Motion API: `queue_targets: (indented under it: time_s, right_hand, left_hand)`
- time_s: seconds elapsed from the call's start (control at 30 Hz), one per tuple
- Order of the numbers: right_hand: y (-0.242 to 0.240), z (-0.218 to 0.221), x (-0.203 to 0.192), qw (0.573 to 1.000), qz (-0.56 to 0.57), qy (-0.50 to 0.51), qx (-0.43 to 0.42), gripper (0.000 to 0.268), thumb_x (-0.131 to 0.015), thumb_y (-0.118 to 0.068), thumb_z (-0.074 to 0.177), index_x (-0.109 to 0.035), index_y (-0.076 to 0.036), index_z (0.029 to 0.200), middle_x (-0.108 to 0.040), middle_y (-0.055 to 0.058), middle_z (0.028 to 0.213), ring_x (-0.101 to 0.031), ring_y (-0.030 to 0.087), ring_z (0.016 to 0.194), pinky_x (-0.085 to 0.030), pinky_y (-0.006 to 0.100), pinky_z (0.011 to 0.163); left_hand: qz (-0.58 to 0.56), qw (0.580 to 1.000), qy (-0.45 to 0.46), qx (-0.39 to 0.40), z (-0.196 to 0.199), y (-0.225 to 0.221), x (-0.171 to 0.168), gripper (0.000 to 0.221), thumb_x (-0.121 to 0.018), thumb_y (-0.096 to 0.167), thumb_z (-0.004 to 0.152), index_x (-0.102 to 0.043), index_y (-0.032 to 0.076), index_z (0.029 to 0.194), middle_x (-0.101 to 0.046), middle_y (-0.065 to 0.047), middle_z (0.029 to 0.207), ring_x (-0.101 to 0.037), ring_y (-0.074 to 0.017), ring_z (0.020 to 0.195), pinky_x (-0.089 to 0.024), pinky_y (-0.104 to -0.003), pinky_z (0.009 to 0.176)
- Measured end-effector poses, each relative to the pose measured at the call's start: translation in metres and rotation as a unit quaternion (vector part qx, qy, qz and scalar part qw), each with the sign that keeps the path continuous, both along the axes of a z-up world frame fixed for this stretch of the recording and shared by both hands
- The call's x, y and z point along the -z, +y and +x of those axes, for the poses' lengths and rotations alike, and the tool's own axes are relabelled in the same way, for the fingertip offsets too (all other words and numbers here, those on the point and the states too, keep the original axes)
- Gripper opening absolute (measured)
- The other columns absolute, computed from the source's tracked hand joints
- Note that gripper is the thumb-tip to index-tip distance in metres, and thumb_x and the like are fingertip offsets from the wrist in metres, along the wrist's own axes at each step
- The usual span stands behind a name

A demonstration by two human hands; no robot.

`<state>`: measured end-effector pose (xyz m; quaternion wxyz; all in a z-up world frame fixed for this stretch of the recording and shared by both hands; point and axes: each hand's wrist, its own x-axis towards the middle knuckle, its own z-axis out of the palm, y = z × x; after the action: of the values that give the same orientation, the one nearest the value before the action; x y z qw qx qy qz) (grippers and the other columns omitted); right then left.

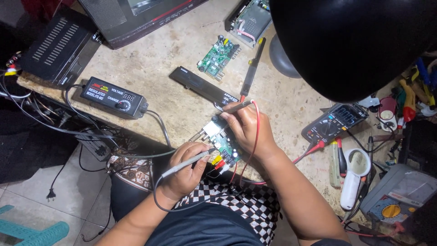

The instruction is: Testing a powered circuit board using multimeter probes to check electrical components.

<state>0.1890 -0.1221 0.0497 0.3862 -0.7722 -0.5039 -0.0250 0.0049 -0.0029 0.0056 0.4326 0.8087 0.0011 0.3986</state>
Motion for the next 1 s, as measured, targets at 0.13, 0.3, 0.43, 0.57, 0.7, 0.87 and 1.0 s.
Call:
queue_targets:
  time_s: [0.13,0.3,0.43,0.57,0.7,0.87,1.0]
  right_hand:
    - [0.0007,-0.0013,-0.0039,1.000,-0.005,-0.004,0.001,0.016,-0.067,-0.023,0.101,-0.070,-0.008,0.105,-0.077,0.011,0.099,-0.075,0.036,0.087,-0.060,0.046,0.073]
    - [0.0013,-0.0027,-0.0088,1.000,-0.008,-0.001,-0.003,0.014,-0.065,-0.020,0.102,-0.070,-0.008,0.106,-0.077,0.011,0.097,-0.075,0.037,0.085,-0.060,0.046,0.074]
    - [0.0004,-0.0014,-0.0064,1.000,-0.009,-0.007,-0.007,0.014,-0.065,-0.021,0.102,-0.069,-0.008,0.106,-0.076,0.010,0.098,-0.074,0.037,0.086,-0.060,0.046,0.073]
    - [0.0007,-0.0011,-0.0060,1.000,-0.005,-0.002,-0.004,0.015,-0.066,-0.022,0.101,-0.069,-0.008,0.107,-0.076,0.012,0.097,-0.074,0.038,0.086,-0.060,0.047,0.073]
    - [0.0004,-0.0004,-0.0036,1.000,-0.008,-0.012,-0.009,0.014,-0.064,-0.023,0.102,-0.068,-0.010,0.107,-0.077,0.009,0.099,-0.075,0.035,0.086,-0.060,0.044,0.073]
    - [-0.0001,-0.0035,-0.0025,0.998,-0.016,-0.059,-0.018,0.011,-0.065,-0.017,0.101,-0.067,-0.007,0.105,-0.076,0.012,0.098,-0.074,0.037,0.084,-0.060,0.046,0.071]
    - [0.0017,-0.0086,-0.0090,0.995,-0.035,-0.096,-0.016,0.009,-0.063,-0.017,0.101,-0.066,-0.008,0.101,-0.076,0.009,0.096,-0.074,0.033,0.082,-0.060,0.044,0.070]
  left_hand:
    - [0.001,1.000,0.001,0.001,-0.0001,0.0002,0.0028,0.014,-0.066,0.009,0.098,-0.068,-0.003,0.105,-0.072,-0.016,0.096,-0.074,-0.0395,0.087,-0.061,-0.047,0.077]
    - [-0.005,1.000,0.001,0.001,0.0002,0.0000,0.0036,0.014,-0.066,0.009,0.098,-0.069,-0.003,0.104,-0.072,-0.016,0.095,-0.074,-0.0395,0.086,-0.061,-0.047,0.075]
    - [-0.012,1.000,0.000,0.006,0.0002,-0.0002,0.0039,0.014,-0.066,0.010,0.098,-0.069,-0.002,0.105,-0.072,-0.016,0.095,-0.074,-0.0395,0.086,-0.061,-0.047,0.076]
    - [-0.009,1.000,0.001,0.002,-0.0004,-0.0010,0.0038,0.014,-0.066,0.009,0.098,-0.069,-0.002,0.105,-0.072,-0.016,0.096,-0.074,-0.0394,0.086,-0.061,-0.047,0.076]
    - [-0.006,1.000,0.003,-0.002,-0.0008,-0.0016,0.0033,0.014,-0.066,0.010,0.098,-0.069,-0.002,0.105,-0.072,-0.016,0.096,-0.074,-0.0396,0.087,-0.061,-0.047,0.076]
    - [-0.005,1.000,-0.004,-0.004,-0.0007,-0.0022,0.0052,0.015,-0.067,0.010,0.098,-0.069,-0.002,0.105,-0.073,-0.016,0.096,-0.074,-0.0398,0.087,-0.061,-0.048,0.076]
    - [-0.004,1.000,-0.001,-0.006,-0.0009,-0.0019,0.0046,0.015,-0.066,0.011,0.098,-0.069,-0.002,0.105,-0.073,-0.015,0.096,-0.074,-0.0397,0.087,-0.061,-0.048,0.075]
